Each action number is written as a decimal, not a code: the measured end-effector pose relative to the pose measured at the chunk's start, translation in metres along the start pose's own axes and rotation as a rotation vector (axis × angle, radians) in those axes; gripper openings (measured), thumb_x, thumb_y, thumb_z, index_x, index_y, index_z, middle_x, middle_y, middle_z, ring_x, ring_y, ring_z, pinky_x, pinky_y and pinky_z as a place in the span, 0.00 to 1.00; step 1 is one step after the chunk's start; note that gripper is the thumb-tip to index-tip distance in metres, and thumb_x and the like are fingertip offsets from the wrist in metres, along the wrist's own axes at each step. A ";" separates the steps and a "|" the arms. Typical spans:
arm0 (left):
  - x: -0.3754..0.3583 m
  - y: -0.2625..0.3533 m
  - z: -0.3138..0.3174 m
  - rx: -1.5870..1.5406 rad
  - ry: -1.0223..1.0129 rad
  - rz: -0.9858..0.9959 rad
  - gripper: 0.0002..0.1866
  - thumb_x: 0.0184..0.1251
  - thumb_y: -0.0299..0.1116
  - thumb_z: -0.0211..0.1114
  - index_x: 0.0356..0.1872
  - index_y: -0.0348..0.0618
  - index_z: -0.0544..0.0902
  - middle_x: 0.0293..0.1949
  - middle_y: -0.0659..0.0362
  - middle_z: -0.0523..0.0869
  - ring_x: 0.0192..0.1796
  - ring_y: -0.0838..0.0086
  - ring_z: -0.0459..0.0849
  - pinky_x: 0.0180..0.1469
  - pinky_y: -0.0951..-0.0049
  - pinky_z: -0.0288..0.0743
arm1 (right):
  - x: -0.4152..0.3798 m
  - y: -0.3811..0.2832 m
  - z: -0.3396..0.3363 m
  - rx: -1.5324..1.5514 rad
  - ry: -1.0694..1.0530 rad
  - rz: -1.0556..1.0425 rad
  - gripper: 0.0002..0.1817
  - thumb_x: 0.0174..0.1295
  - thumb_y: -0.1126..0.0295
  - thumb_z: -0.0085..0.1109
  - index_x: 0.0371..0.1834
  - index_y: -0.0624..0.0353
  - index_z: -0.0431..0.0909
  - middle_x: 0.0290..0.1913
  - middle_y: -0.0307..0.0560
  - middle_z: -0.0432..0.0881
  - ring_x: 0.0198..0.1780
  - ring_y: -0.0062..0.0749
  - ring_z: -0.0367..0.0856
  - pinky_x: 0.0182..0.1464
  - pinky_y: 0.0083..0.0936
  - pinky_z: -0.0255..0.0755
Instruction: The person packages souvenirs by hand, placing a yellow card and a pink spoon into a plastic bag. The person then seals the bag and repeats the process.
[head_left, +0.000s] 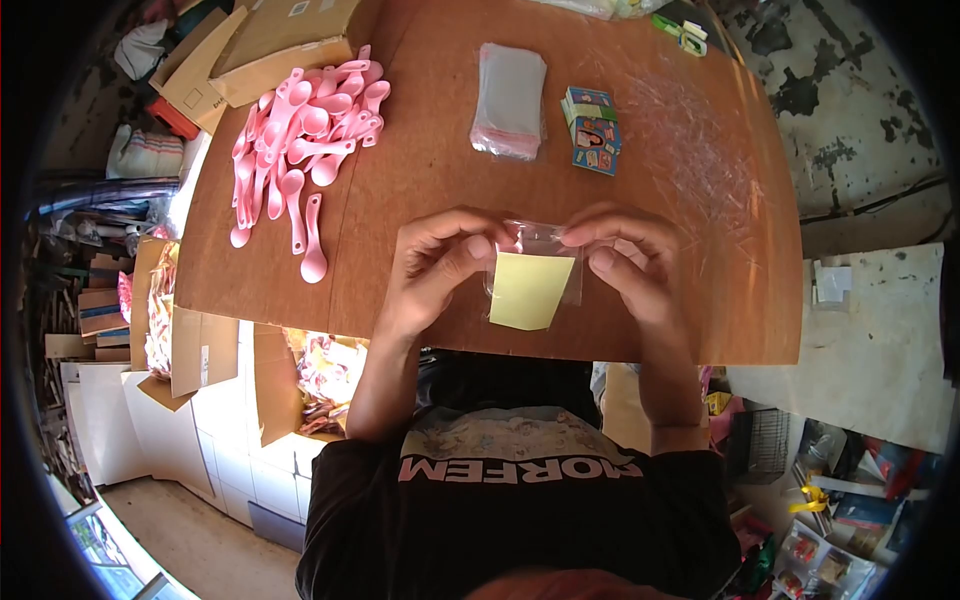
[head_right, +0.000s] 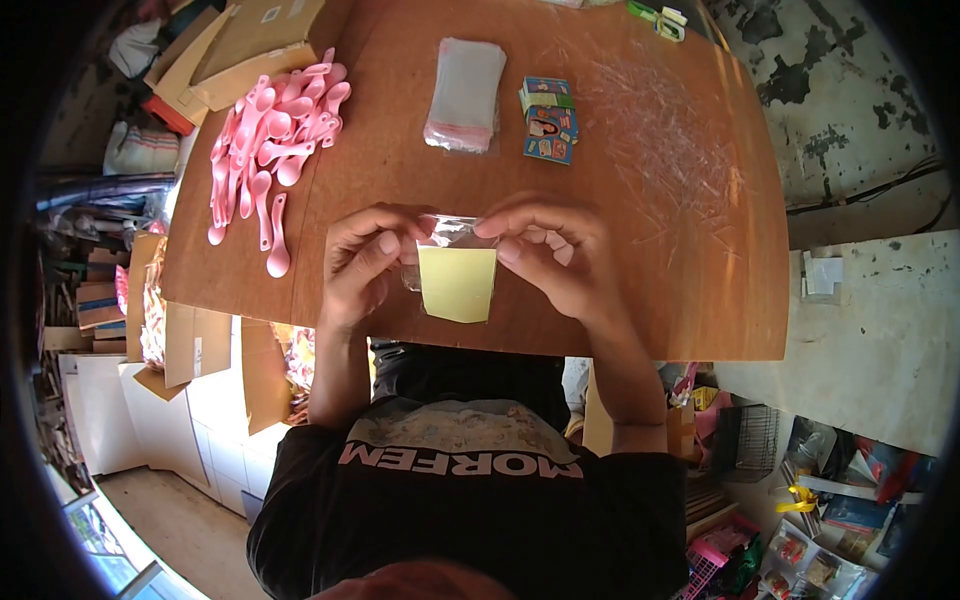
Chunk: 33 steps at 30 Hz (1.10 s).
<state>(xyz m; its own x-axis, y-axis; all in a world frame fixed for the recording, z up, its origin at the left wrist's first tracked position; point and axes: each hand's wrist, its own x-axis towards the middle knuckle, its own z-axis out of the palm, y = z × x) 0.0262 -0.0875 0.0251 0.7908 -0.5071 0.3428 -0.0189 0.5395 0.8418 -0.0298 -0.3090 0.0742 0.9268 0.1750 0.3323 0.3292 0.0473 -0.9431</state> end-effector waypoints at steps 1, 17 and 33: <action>-0.001 0.000 0.001 -0.001 0.002 -0.002 0.06 0.71 0.22 0.59 0.40 0.32 0.83 0.43 0.52 0.86 0.48 0.73 0.84 0.49 0.73 0.80 | 0.000 0.002 0.001 0.002 0.004 0.004 0.09 0.59 0.85 0.63 0.42 0.69 0.81 0.43 0.49 0.83 0.43 0.27 0.84 0.46 0.21 0.78; -0.082 0.069 -0.048 0.476 0.473 0.223 0.15 0.57 0.13 0.66 0.46 0.35 0.79 0.52 0.45 0.83 0.46 0.70 0.85 0.46 0.74 0.82 | -0.004 0.013 0.024 -0.190 0.114 0.008 0.27 0.50 0.86 0.71 0.55 0.67 0.72 0.53 0.52 0.76 0.45 0.27 0.84 0.45 0.20 0.81; -0.217 0.022 -0.185 1.502 1.517 -0.169 0.28 0.62 0.39 0.70 0.62 0.41 0.74 0.66 0.44 0.67 0.69 0.52 0.67 0.67 0.48 0.66 | 0.120 0.078 -0.048 -0.970 0.048 -0.032 0.06 0.57 0.70 0.66 0.36 0.57 0.86 0.34 0.45 0.87 0.32 0.33 0.86 0.34 0.26 0.76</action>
<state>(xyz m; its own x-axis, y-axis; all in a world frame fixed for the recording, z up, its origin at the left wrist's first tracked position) -0.0326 0.1581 -0.1080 0.5757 0.7246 0.3788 0.3447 -0.6352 0.6911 0.1153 -0.3313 0.0413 0.9141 0.1468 0.3779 0.3407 -0.7836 -0.5196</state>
